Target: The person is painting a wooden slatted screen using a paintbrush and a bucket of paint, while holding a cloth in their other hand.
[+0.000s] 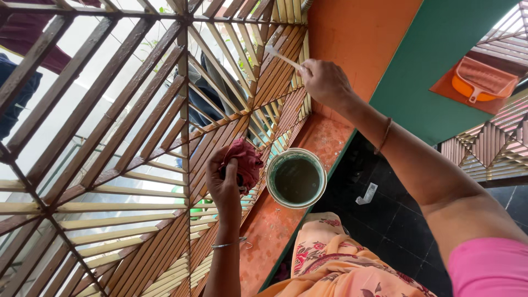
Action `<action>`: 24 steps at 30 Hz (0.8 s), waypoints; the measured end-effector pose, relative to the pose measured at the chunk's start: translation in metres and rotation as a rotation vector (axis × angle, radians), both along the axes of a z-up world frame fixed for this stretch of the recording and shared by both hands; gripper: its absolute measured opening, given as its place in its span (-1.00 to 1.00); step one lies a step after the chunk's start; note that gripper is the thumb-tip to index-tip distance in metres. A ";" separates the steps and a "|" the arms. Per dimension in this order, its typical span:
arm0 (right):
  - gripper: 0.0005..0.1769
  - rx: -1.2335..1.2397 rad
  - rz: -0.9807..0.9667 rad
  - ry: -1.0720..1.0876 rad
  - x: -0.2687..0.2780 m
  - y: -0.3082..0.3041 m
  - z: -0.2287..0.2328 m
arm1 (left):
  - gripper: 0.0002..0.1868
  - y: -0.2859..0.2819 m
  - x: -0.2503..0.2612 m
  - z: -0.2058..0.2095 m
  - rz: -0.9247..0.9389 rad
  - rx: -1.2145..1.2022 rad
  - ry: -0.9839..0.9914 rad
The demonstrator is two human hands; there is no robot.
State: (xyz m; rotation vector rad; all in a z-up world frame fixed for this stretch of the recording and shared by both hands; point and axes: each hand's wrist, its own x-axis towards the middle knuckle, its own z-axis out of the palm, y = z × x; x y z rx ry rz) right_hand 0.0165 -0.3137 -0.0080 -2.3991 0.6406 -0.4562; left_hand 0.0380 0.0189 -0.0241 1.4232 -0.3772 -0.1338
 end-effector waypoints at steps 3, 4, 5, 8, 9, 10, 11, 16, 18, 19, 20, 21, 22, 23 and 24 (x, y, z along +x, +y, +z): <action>-0.67 0.134 -0.122 0.025 -0.006 -0.004 -0.012 | -0.74 0.008 -0.001 0.002 0.013 0.005 -0.004; -0.67 0.141 -0.122 0.031 -0.008 -0.005 -0.021 | -0.74 0.013 -0.003 0.001 0.014 0.012 0.002; -0.69 0.063 -0.123 -0.055 -0.010 -0.010 -0.029 | -0.74 0.017 -0.004 0.000 0.014 -0.003 0.029; -0.70 -0.026 -0.121 -0.086 0.018 -0.041 -0.030 | -0.75 0.016 -0.001 -0.001 0.017 -0.015 0.055; -0.69 -0.024 -0.113 -0.024 0.025 -0.041 -0.030 | -0.74 0.017 -0.002 -0.002 0.024 0.000 0.061; -0.69 -0.027 -0.115 -0.023 0.029 -0.038 -0.029 | -0.74 0.016 -0.003 -0.003 0.022 -0.002 0.063; -0.67 0.036 -0.127 0.101 0.032 -0.033 -0.027 | -0.75 0.016 -0.004 -0.002 0.018 -0.023 0.080; -0.65 0.040 0.107 0.273 0.032 -0.011 -0.035 | -0.75 0.017 -0.003 0.003 0.034 -0.019 0.090; -0.59 -0.017 0.020 0.214 0.038 -0.048 -0.034 | -0.75 0.016 -0.001 0.004 0.026 0.050 0.021; -0.56 -0.139 -0.086 0.133 0.041 -0.065 -0.032 | -0.75 0.017 0.000 0.003 0.028 0.051 0.020; -0.56 -0.140 -0.084 0.133 0.043 -0.071 -0.035 | -0.75 0.016 0.001 0.002 0.037 0.038 0.048; -0.63 -0.038 -0.119 0.149 0.044 -0.076 -0.034 | -0.75 0.015 0.001 0.001 0.047 0.024 0.076; -0.68 0.067 -0.157 0.168 0.043 -0.077 -0.031 | -0.75 0.014 0.000 -0.001 0.046 0.024 0.078; -0.66 0.023 -0.064 0.125 0.033 -0.060 -0.036 | -0.76 0.015 -0.001 -0.003 0.032 0.010 0.071; -0.64 -0.031 0.027 0.072 0.023 -0.037 -0.037 | -0.76 0.010 0.002 -0.004 0.016 -0.014 0.054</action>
